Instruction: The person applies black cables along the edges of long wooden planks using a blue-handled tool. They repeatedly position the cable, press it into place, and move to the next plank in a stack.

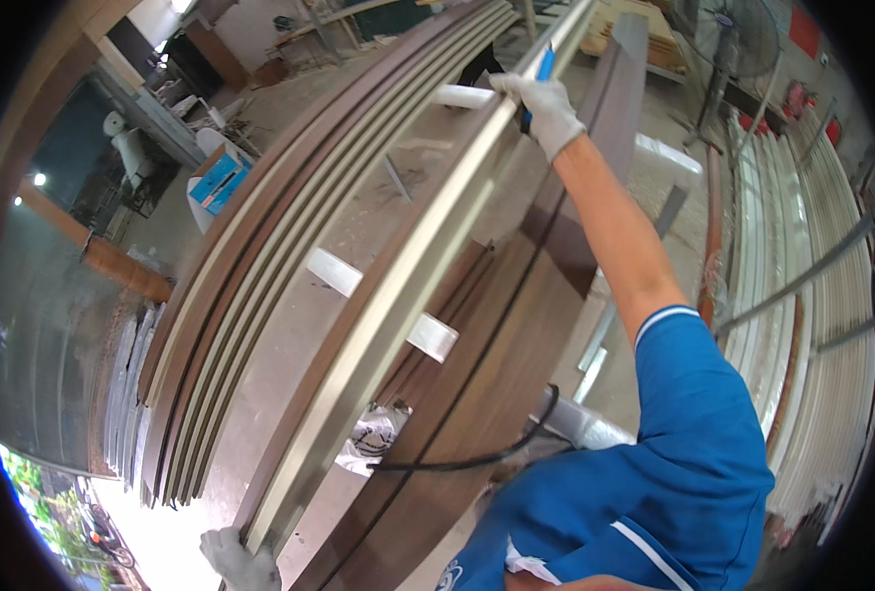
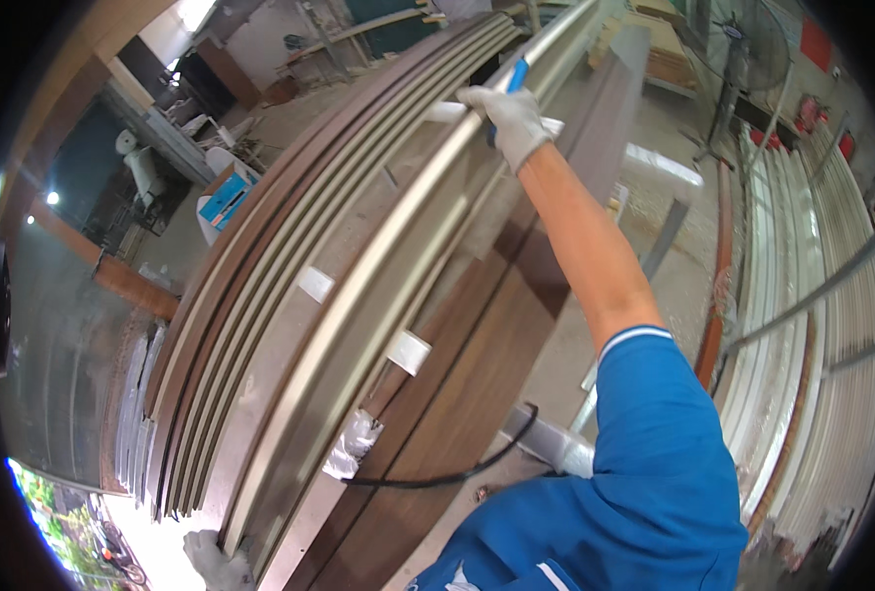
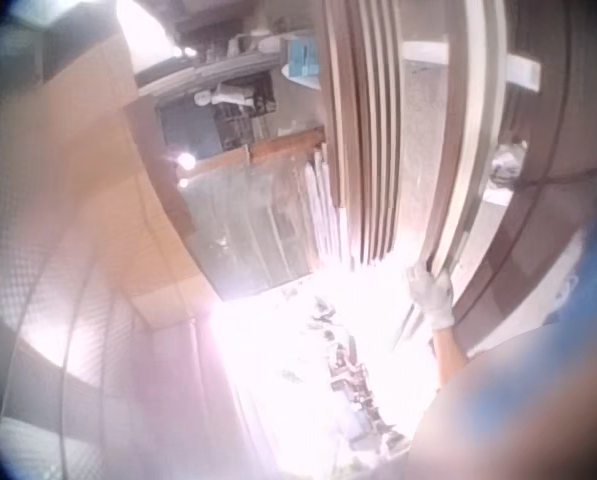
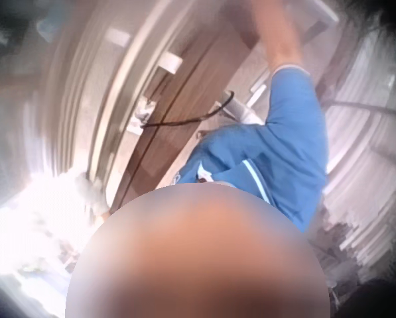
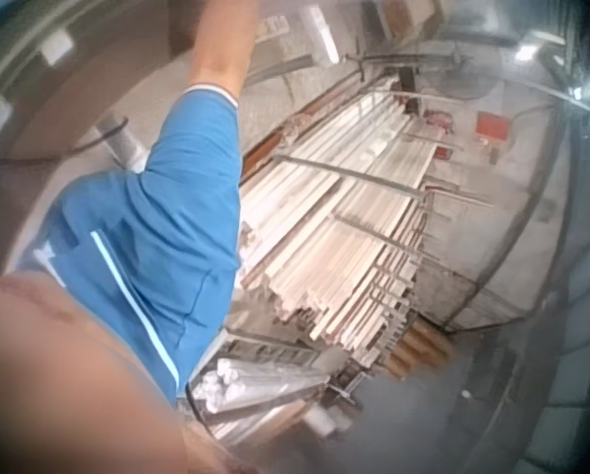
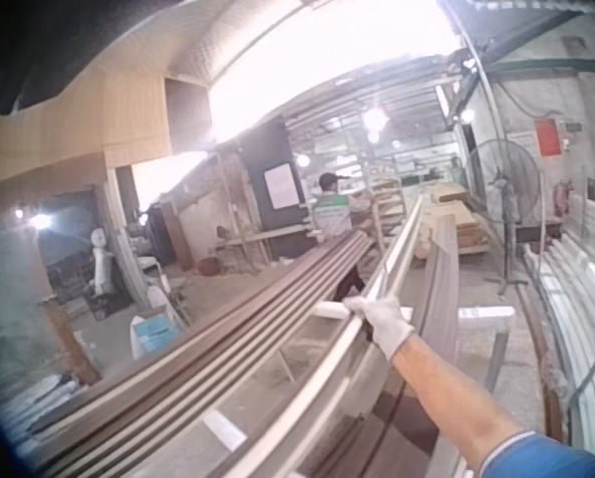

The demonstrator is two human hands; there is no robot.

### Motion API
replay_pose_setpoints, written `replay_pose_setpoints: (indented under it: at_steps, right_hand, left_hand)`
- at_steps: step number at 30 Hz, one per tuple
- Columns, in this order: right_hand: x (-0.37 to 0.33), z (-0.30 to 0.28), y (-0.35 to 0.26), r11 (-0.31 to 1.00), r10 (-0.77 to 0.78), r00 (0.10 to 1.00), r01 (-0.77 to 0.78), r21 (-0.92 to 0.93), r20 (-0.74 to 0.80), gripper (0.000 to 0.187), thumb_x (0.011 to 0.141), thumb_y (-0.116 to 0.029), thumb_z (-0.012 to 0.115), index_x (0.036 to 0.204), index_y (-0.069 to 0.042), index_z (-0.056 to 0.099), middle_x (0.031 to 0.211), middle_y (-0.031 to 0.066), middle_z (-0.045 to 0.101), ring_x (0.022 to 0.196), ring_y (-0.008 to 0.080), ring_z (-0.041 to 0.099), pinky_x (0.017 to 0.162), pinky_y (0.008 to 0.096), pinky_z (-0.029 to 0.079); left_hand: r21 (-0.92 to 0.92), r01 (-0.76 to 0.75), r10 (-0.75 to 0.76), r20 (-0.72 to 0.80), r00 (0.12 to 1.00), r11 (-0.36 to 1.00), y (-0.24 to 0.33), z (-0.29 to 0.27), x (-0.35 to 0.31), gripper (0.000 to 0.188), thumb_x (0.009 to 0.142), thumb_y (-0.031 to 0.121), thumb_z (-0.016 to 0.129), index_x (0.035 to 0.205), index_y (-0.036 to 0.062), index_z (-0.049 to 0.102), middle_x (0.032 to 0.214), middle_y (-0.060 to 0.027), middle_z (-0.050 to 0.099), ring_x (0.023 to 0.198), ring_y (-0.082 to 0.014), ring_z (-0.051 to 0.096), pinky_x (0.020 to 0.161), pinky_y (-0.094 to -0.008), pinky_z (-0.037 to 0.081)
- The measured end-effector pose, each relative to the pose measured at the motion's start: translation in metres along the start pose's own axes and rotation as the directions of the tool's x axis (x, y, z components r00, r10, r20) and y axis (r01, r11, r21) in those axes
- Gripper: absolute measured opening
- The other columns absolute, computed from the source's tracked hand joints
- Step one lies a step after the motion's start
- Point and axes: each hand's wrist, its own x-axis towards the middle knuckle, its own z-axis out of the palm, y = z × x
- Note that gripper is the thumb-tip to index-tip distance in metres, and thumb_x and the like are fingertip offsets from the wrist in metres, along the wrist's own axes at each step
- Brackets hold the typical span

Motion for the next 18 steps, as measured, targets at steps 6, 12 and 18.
replay_pose_setpoints:
  at_steps: [6, 12, 18]
  right_hand:
    - [-0.029, -0.059, -0.066, 0.997, -0.083, 0.982, 0.082, 0.016, 0.168, 0.019, 0.087, -0.017, 0.087, 0.095, -0.005, 0.075, 0.086, 0.0030, 0.073, 0.070, 0.0144, 0.069, 0.059, 0.0272, 0.053]
    - [-0.060, -0.127, -0.103, 0.985, -0.087, 0.986, 0.063, 0.162, 0.145, 0.017, 0.092, -0.019, 0.081, 0.100, -0.005, 0.073, 0.081, 0.0026, 0.072, 0.066, 0.0134, 0.069, 0.057, 0.0253, 0.055]
    - [-0.112, -0.200, -0.132, 0.989, -0.087, 0.995, 0.082, 0.120, 0.041, 0.022, 0.091, -0.014, 0.082, 0.108, -0.007, 0.072, 0.092, 0.0023, 0.074, 0.076, 0.0113, 0.069, 0.057, 0.0255, 0.053]
  left_hand:
    - [-0.018, 0.001, -0.004, -0.171, 0.985, 1.000, 0.000, -0.069, -0.083, 0.033, 0.077, 0.009, 0.059, 0.103, -0.0027, 0.077, 0.083, -0.0253, 0.071, 0.076, -0.0397, 0.065, 0.078, -0.0473, 0.052]
    - [0.230, 0.017, 0.052, -0.290, 0.955, 0.973, 0.031, -0.126, -0.180, 0.035, 0.076, 0.026, 0.085, 0.101, 0.0026, 0.079, 0.098, -0.0189, 0.075, 0.095, -0.0387, 0.068, 0.086, -0.0501, 0.051]
    - [0.185, -0.176, 0.239, -0.415, 0.878, 0.967, 0.030, -0.132, -0.256, 0.034, 0.075, 0.027, 0.091, 0.101, 0.0083, 0.079, 0.099, -0.0155, 0.071, 0.105, -0.0366, 0.065, 0.094, -0.0498, 0.050]
